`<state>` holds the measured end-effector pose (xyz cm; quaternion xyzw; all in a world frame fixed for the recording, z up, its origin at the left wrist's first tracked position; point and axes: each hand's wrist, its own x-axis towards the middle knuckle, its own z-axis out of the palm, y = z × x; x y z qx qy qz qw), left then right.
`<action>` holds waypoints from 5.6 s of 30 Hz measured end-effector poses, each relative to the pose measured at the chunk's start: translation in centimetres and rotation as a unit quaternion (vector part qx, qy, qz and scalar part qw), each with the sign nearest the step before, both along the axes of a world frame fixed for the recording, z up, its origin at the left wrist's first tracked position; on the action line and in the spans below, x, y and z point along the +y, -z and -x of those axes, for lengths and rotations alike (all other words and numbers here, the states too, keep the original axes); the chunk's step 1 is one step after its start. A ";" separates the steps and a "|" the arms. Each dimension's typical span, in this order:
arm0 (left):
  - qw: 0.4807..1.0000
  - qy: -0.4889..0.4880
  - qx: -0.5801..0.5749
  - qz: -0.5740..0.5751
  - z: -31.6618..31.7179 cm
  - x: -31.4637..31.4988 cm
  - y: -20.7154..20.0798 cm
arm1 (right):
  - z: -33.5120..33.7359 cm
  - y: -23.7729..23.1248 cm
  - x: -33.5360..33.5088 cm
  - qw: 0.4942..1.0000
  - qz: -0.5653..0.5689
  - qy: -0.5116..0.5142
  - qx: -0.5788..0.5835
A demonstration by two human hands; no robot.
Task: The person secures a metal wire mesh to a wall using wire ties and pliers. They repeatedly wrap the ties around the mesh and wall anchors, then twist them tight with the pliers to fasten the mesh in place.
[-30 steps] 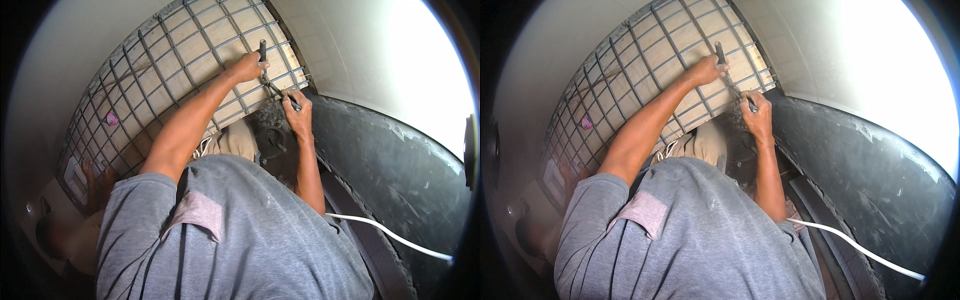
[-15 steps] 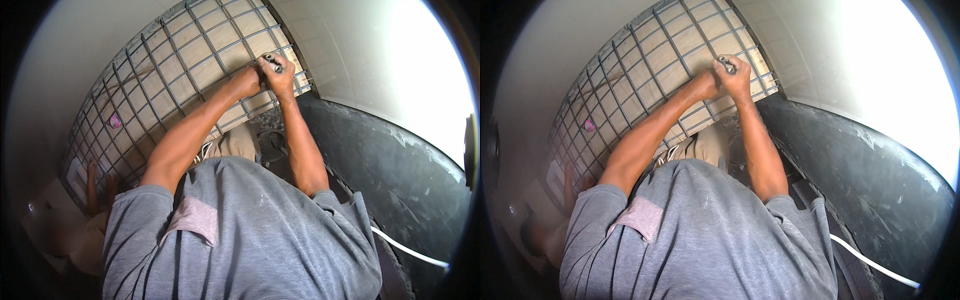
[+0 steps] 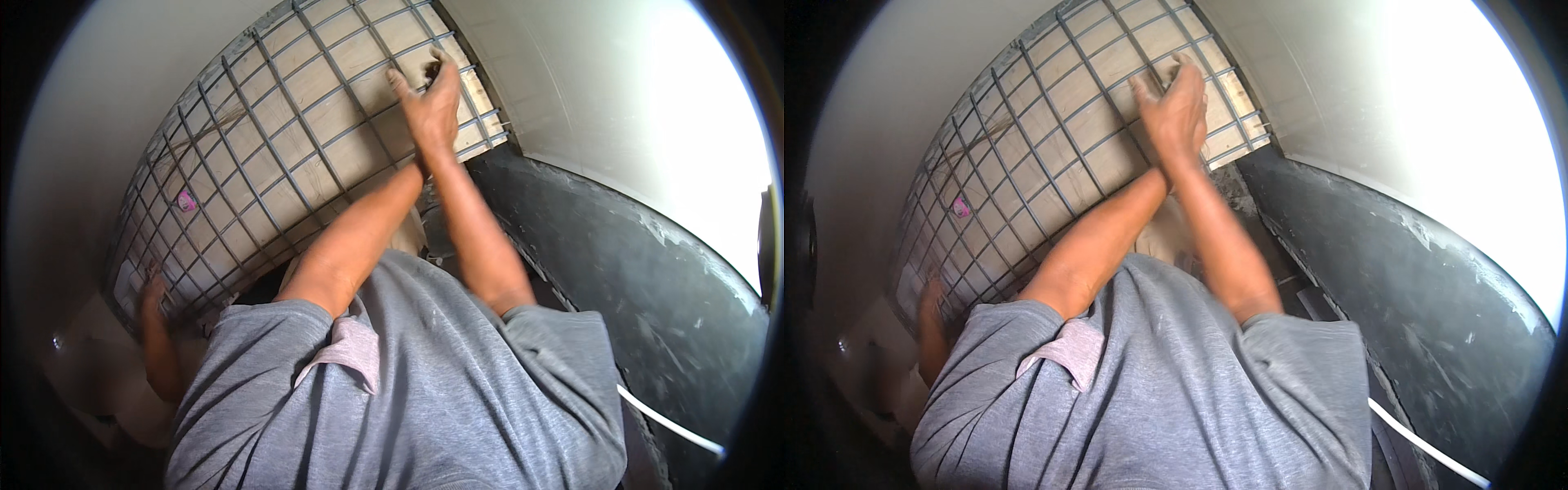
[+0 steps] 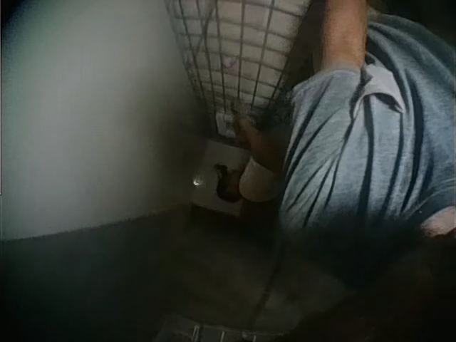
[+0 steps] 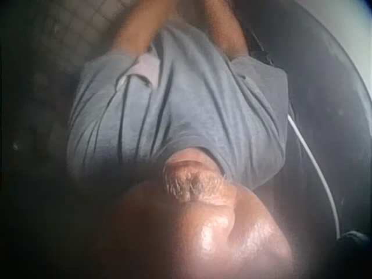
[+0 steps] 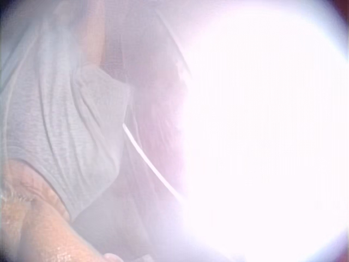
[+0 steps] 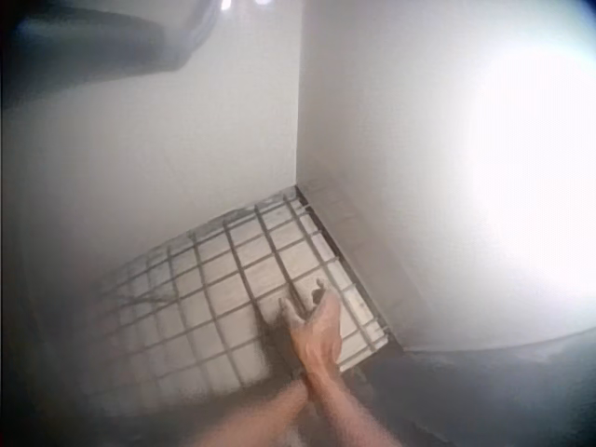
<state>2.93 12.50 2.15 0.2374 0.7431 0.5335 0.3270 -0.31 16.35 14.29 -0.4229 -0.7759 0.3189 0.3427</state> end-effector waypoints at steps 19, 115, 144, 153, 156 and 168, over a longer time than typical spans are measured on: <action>0.951 -0.096 -0.292 0.038 7.0 -1.2 -3.0 | 5.1 0.1 4.5 0.883 0.266 -0.361 -0.141; 0.947 0.038 0.026 0.318 5.9 -54.1 -9.8 | -17.6 8.0 -11.6 0.911 0.329 0.009 -0.249; 0.950 -0.122 -0.087 0.275 3.9 -66.0 -3.2 | -3.4 13.7 -17.0 0.965 -0.008 -0.123 -0.232; 0.968 -0.156 -0.093 0.172 3.3 -53.8 -12.9 | -0.3 13.7 -25.0 0.933 0.101 -0.236 -0.253; 0.986 -0.088 -0.077 0.117 4.6 -50.2 -12.6 | 0.1 14.9 -25.4 0.947 0.146 -0.144 -0.246; 0.961 -0.061 -0.266 0.042 6.3 -30.0 -7.8 | -12.8 0.8 -31.4 0.882 0.412 -0.220 -0.069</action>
